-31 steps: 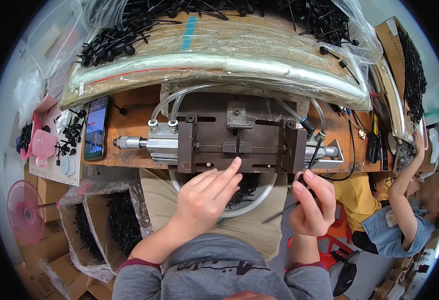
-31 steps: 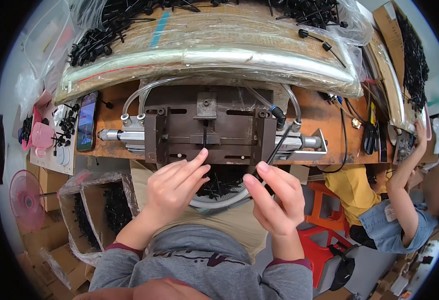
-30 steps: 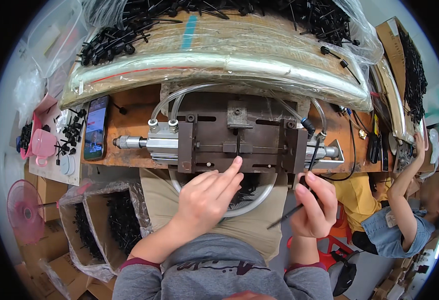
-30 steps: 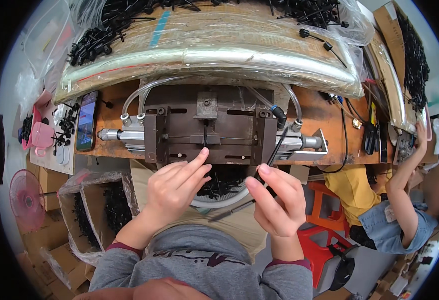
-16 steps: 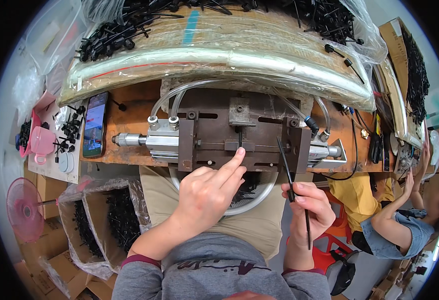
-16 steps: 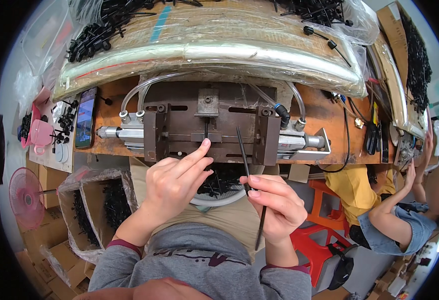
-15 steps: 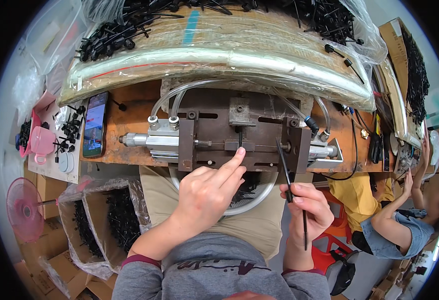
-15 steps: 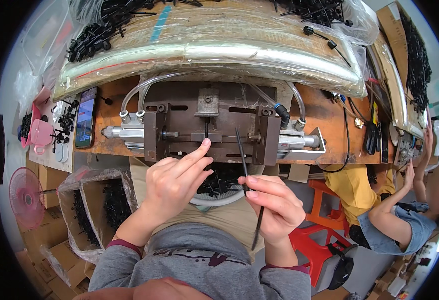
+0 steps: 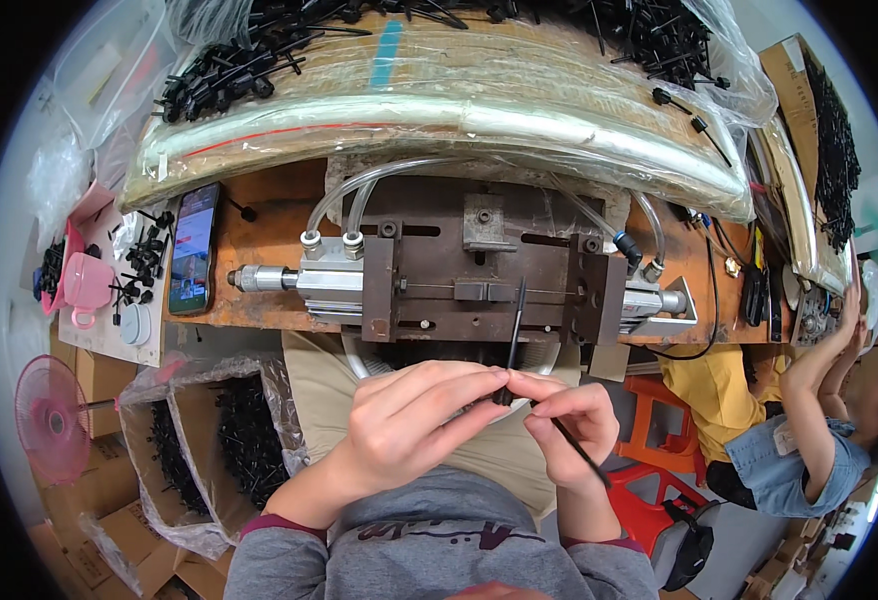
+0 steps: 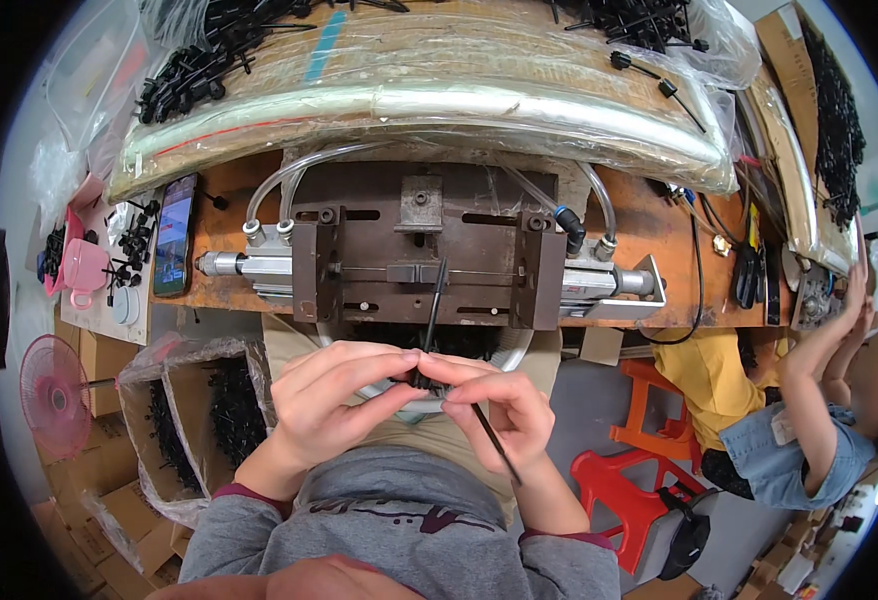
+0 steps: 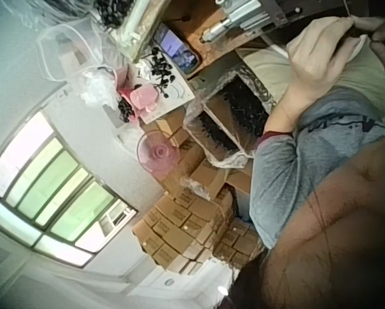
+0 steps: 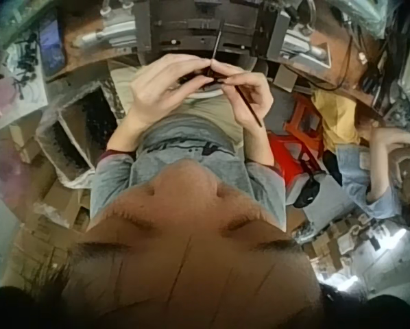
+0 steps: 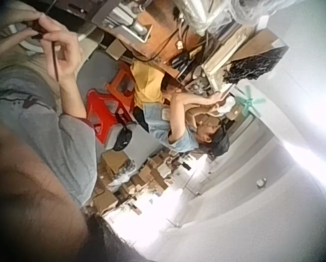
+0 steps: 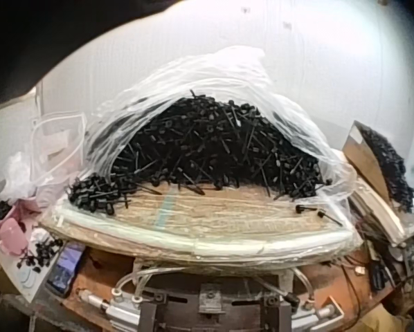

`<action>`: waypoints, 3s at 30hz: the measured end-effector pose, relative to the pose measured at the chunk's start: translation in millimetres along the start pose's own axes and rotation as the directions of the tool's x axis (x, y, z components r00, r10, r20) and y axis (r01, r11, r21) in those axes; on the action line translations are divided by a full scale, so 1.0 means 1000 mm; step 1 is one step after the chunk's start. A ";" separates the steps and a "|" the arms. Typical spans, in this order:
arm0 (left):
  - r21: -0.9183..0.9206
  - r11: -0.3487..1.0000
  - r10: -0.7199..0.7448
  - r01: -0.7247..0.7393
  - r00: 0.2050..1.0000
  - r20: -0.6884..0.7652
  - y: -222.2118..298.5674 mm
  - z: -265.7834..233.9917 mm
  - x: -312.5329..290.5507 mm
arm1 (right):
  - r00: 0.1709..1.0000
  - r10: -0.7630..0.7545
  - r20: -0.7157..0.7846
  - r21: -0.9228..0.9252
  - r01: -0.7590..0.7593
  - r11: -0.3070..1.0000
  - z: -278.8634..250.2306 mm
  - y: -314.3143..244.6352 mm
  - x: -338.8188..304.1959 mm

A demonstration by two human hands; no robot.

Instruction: Assembling small black plastic components using a pneumatic press at a workstation.

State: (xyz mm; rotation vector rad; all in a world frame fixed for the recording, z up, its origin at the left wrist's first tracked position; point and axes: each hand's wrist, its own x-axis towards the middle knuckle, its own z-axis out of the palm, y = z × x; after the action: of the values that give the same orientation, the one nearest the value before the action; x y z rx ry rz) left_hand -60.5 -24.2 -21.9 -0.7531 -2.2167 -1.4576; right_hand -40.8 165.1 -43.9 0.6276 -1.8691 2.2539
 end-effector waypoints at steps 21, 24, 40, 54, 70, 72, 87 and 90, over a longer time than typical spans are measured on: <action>0.458 0.882 -0.010 -0.111 0.967 0.254 -0.016 0.005 0.008 | 0.961 0.248 -0.118 -0.302 -0.273 0.914 -0.012 -0.027 0.009; 0.460 0.881 -0.005 -0.110 0.970 0.242 -0.017 0.006 0.008 | 0.884 0.386 -0.264 -0.001 -0.400 0.916 -0.005 -0.028 0.008; 0.001 0.986 0.161 -0.166 0.960 0.230 0.003 0.001 -0.006 | 0.870 0.482 -0.101 0.223 -0.453 0.863 0.000 -0.006 0.010; -0.091 0.987 0.153 -0.133 0.955 0.255 0.008 -0.003 -0.013 | 0.905 0.406 -0.124 0.247 -0.369 0.896 -0.003 -0.009 0.015; 0.014 0.993 0.109 -0.114 0.972 0.210 0.005 -0.001 -0.014 | 0.851 0.524 -0.019 0.243 -0.505 0.828 -0.002 -0.002 0.011; 0.037 0.991 0.116 -0.127 0.972 0.205 0.005 0.000 -0.014 | 0.868 0.496 -0.006 0.241 -0.481 0.843 -0.005 0.000 0.012; 0.004 0.988 0.146 -0.152 0.958 0.249 0.010 -0.008 -0.018 | 0.895 0.404 -0.190 0.190 -0.370 0.909 0.004 -0.009 0.029; -0.031 0.990 0.144 -0.141 0.958 0.249 0.010 -0.011 -0.021 | 0.903 0.384 -0.192 0.194 -0.348 0.917 -0.002 -0.010 0.028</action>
State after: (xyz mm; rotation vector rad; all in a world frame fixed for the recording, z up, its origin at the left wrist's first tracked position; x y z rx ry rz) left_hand -37.1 -35.8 -22.5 -1.1329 -2.2791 -1.3716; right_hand -62.8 165.1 -23.8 0.0198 -1.8332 2.5888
